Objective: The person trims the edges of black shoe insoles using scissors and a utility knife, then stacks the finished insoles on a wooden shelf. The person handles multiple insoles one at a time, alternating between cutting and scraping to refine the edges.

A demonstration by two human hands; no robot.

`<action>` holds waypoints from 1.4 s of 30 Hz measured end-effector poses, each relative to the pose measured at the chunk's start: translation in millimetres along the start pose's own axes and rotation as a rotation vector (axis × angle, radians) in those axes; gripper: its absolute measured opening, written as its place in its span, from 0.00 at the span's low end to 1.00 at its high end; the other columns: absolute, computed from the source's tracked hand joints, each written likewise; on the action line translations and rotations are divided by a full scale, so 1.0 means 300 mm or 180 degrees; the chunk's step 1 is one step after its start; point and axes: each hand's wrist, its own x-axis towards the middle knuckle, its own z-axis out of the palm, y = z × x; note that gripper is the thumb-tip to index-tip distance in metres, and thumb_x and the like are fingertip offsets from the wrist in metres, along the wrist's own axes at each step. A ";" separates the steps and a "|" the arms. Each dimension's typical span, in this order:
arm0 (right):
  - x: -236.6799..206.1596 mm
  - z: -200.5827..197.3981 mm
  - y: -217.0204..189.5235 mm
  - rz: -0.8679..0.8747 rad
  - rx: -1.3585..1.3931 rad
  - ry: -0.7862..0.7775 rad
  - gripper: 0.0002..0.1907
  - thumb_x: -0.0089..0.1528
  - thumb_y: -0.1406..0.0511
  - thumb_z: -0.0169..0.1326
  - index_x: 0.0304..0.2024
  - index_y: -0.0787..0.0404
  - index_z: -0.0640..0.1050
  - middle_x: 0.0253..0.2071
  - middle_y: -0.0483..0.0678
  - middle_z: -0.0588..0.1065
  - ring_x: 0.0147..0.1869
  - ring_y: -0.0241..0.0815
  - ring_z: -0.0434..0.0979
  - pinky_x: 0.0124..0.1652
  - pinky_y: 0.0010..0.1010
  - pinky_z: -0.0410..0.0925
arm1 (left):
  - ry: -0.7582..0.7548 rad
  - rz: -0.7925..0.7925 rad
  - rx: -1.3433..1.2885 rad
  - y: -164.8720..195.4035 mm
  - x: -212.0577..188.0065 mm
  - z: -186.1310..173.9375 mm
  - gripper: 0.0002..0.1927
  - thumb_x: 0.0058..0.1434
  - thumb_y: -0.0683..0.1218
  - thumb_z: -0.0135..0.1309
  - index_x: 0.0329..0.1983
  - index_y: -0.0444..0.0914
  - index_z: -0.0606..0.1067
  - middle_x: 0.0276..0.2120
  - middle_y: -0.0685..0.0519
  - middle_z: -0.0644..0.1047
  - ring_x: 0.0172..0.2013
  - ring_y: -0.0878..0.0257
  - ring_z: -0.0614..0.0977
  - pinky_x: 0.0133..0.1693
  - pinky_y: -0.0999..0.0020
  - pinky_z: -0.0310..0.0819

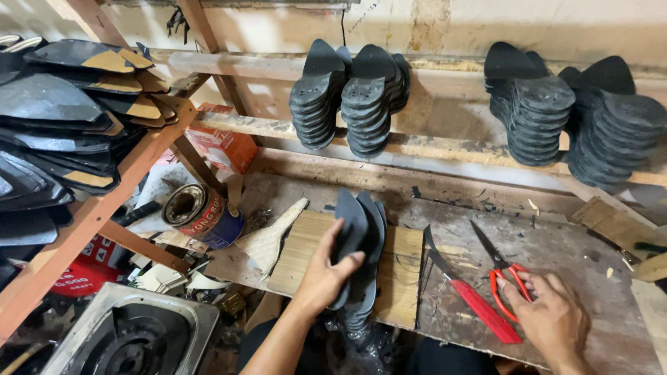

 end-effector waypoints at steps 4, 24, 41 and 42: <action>-0.002 0.003 0.003 -0.0008 -0.0084 -0.0017 0.20 0.58 0.49 0.62 0.44 0.53 0.83 0.38 0.46 0.76 0.46 0.51 0.78 0.45 0.40 0.71 | -0.0018 0.0418 -0.1589 0.030 -0.047 -0.022 0.40 0.62 0.53 0.52 0.74 0.33 0.57 0.70 0.38 0.65 0.71 0.47 0.65 0.68 0.57 0.57; 0.048 -0.170 -0.167 -0.0749 0.0869 -0.0215 0.28 0.55 0.52 0.65 0.53 0.59 0.81 0.54 0.52 0.77 0.55 0.51 0.78 0.53 0.39 0.70 | -0.1644 -0.1113 -0.4130 0.093 -0.323 0.135 0.46 0.72 0.71 0.35 0.76 0.29 0.58 0.66 0.33 0.70 0.63 0.37 0.75 0.59 0.52 0.76; -0.267 -0.093 -0.135 0.0201 0.3055 -0.1477 0.15 0.59 0.61 0.61 0.46 0.62 0.83 0.46 0.51 0.83 0.47 0.39 0.85 0.46 0.30 0.76 | -0.0084 -0.0648 -0.1774 -0.122 -0.361 0.090 0.16 0.66 0.43 0.53 0.55 0.31 0.71 0.39 0.49 0.82 0.40 0.62 0.84 0.47 0.65 0.79; -0.207 -0.107 -0.093 0.0402 0.1899 -0.1287 0.17 0.61 0.56 0.62 0.47 0.58 0.83 0.45 0.50 0.83 0.44 0.41 0.85 0.42 0.30 0.75 | -0.0220 -0.0632 -0.1771 -0.111 -0.368 0.093 0.15 0.66 0.42 0.53 0.53 0.31 0.70 0.39 0.48 0.82 0.39 0.60 0.85 0.47 0.64 0.80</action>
